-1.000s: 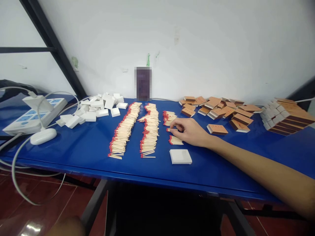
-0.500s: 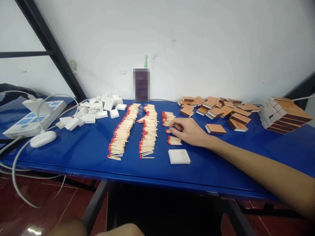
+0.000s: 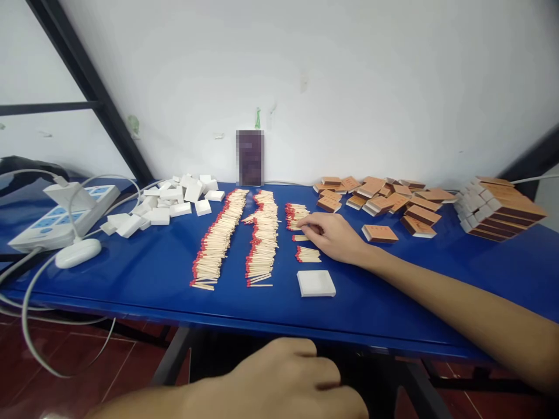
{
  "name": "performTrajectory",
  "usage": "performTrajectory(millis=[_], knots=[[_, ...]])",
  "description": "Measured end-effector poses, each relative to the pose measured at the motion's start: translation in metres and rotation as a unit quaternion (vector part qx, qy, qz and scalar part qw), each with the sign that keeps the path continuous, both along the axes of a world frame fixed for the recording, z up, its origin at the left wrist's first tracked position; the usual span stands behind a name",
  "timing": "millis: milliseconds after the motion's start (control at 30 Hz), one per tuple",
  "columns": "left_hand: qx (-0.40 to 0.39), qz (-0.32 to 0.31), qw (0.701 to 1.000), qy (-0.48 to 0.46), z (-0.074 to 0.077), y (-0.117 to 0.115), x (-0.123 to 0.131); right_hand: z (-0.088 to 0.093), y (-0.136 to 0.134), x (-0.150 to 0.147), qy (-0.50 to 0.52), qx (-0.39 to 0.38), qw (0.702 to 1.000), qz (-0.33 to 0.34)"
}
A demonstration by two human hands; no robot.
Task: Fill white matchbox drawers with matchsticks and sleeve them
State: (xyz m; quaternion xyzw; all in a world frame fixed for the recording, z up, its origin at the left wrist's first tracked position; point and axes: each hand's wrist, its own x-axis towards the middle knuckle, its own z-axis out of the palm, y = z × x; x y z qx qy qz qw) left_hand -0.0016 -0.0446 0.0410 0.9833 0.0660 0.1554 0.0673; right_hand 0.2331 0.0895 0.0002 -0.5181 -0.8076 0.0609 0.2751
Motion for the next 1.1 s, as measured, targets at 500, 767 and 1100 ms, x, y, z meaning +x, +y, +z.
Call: performTrajectory(millis=[500, 767, 1100], knots=[[0.013, 0.042, 0.996, -0.078, -0.042, 0.033, 0.009, 0.003, -0.001, -0.003, -0.016, 0.000, 1.000, -0.018], [-0.006, 0.064, 0.998, -0.022, -0.040, 0.032, 0.009, 0.005, -0.003, -0.005, -0.007, 0.005, 1.000, -0.029], [-0.008, 0.074, 0.997, -0.022, -0.040, 0.030, 0.010, 0.005, -0.004, -0.005, -0.008, 0.013, 1.000, -0.020]])
